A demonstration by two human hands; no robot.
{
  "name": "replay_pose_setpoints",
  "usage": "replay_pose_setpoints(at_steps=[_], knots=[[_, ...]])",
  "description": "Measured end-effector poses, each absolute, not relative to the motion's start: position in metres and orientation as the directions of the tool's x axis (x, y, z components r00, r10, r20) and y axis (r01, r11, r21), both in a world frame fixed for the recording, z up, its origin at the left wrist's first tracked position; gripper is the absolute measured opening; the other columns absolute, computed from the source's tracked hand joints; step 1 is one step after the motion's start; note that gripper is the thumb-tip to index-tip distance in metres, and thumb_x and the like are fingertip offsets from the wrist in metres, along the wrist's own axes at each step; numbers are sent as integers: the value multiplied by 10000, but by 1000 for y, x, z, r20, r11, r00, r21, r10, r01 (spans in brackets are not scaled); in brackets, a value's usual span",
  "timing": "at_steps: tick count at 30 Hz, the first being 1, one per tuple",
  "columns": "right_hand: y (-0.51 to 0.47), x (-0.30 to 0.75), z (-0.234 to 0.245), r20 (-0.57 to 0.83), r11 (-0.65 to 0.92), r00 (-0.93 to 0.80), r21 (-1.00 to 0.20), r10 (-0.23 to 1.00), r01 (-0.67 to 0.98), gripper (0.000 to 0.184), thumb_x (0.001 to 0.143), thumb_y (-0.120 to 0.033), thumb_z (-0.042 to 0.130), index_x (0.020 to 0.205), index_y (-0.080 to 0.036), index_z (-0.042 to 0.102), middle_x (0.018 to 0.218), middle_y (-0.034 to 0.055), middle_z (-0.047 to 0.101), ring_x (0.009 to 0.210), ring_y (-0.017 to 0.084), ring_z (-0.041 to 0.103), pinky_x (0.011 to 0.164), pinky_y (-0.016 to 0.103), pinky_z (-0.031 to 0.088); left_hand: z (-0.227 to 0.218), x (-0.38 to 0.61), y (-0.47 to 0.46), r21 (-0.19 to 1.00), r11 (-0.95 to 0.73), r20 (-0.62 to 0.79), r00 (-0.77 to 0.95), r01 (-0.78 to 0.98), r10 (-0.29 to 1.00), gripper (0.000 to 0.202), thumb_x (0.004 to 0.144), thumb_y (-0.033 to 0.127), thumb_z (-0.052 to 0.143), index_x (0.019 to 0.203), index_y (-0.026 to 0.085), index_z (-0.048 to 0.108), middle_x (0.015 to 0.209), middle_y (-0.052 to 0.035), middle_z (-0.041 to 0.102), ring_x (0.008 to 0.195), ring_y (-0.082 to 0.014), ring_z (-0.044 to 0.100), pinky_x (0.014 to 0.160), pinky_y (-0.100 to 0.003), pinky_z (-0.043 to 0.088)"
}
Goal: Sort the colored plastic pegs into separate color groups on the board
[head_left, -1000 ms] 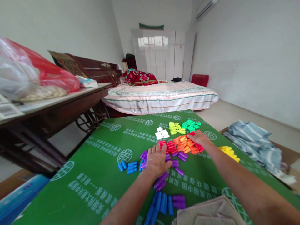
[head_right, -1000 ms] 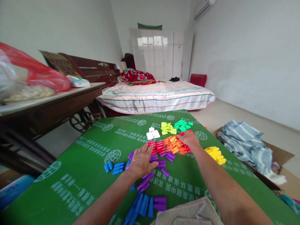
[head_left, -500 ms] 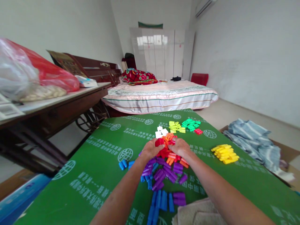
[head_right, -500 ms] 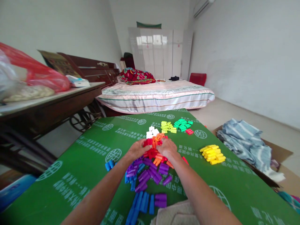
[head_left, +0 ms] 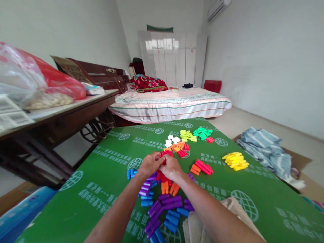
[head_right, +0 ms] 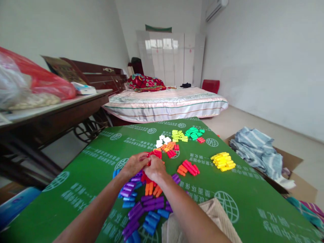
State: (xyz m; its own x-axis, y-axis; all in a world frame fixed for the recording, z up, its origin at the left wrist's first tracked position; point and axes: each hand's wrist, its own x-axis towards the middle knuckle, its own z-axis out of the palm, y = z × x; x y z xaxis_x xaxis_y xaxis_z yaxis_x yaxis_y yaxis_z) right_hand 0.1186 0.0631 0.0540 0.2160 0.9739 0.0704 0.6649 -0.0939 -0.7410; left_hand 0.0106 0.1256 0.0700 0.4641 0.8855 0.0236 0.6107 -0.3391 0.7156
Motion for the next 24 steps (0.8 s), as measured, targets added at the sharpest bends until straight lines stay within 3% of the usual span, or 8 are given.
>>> replay_pose_setpoints(at_steps=[4,7,9,12,15,18,20,24], knots=[[44,128,57,244,96,133,-742,961,663,298,771,-278,554,1062,-245,612,1013,11,685,904,165,633,791,270,484,80,-14,105,711,-417,80,525,565,847,416,726,454,539,1040,199,636,1002,-35,713,970,-206,648,876,-293,501],[19,169,62,370,143,151,-657,917,740,382,782,-327,562,1148,-222,598,1124,48,648,1022,190,592,885,312,466,80,-42,80,555,-508,165,511,659,843,519,727,523,555,1141,215,611,1143,-62,666,1063,-246,614,942,-362,482],[0,215,64,464,100,234,-589,855,802,394,796,-357,547,1153,-200,601,1173,74,626,1096,207,550,963,347,426,76,-63,59,443,-593,227,556,672,800,564,732,533,570,1216,243,579,1244,-81,611,1148,-264,565,985,-398,458],[-27,299,60,533,-93,408,-521,741,849,461,790,-456,529,1128,-156,618,1156,122,626,1097,240,542,1004,378,389,62,-87,21,268,-775,294,717,573,632,689,694,534,641,1335,360,456,1411,-32,460,1308,-285,406,1066,-458,368],[-49,375,43,431,-349,590,-517,683,782,587,761,-522,522,1168,-105,596,1205,178,597,1164,290,506,1038,408,346,42,-93,-14,165,-844,336,775,511,535,830,608,560,699,1365,398,396,1449,-32,403,1345,-319,339,1068,-504,344],[-63,411,21,185,-524,742,-599,645,605,663,757,-570,496,1229,-107,554,1262,201,565,1191,312,500,1008,433,374,19,-86,-33,53,-880,393,800,472,453,598,737,427,624,1312,392,463,1423,-29,442,1342,-289,352,1080,-498,314],[-66,412,9,89,-556,767,-636,636,535,704,760,-585,479,1262,-95,524,1270,206,558,1169,315,523,987,436,397,7,-80,-35,-40,-895,413,823,445,391,501,795,336,575,1286,375,487,1412,-18,461,1342,-261,355,1090,-476,301],[-56,382,-3,51,-526,745,-677,665,515,802,734,-615,495,1315,-64,461,1291,198,537,1144,304,539,991,408,405,-1,-72,-25,-198,-907,363,887,372,284,656,764,466,609,1366,309,400,1434,-34,435,1336,-258,358,1109,-456,286]])
